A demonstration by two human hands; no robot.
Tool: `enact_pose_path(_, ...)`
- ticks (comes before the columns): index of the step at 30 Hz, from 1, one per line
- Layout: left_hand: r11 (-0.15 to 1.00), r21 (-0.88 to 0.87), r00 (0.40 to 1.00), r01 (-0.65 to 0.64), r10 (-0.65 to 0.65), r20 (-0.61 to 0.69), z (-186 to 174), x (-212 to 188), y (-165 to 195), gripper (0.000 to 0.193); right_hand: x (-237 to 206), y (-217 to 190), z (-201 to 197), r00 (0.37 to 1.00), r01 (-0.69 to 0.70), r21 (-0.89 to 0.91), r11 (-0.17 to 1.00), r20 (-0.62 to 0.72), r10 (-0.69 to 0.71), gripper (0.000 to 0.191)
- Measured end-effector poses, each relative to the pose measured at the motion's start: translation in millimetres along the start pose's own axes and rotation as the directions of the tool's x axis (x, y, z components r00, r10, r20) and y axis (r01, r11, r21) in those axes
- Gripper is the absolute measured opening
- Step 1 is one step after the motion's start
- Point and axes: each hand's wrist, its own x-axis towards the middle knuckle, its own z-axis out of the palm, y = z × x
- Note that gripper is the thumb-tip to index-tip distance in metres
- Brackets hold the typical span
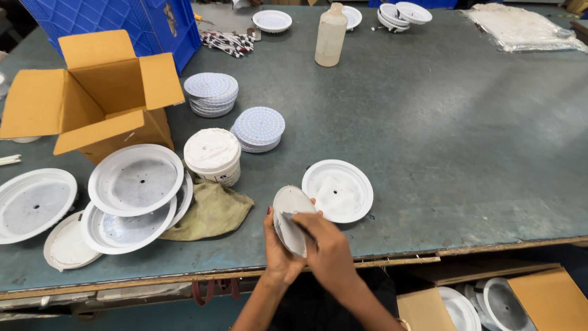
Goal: The person repeatedly picks white circular plastic parts from a table, applies a white paste from a tub using a small rectangular tool, and rubs the paste into the part's surface. After treating each part, the person places it into a cardboard box. The process is repeated for multiple parts.
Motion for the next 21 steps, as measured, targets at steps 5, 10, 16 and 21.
enact_pose_path(5,1.0,-0.03,0.999,-0.009,0.008,-0.05,2,5,5,0.092,-38,-9,5,0.991,0.103,-0.04,0.994,0.094,-0.099,0.049)
enact_pose_path(10,0.998,-0.04,0.991,0.056,-0.06,-0.119,-2,12,3,0.092,-56,6,-11,0.985,0.103,-0.081,0.991,0.144,-0.091,0.047)
enact_pose_path(16,0.911,0.338,0.968,-0.237,0.192,0.162,-2,72,-2,0.087,-65,69,-71,0.929,-0.322,0.032,0.946,-0.182,0.322,0.035)
enact_pose_path(21,-0.205,0.895,0.898,-0.396,0.118,0.424,11,129,-23,0.082,-105,117,-129,0.672,-0.565,0.083,0.821,-0.531,0.516,0.038)
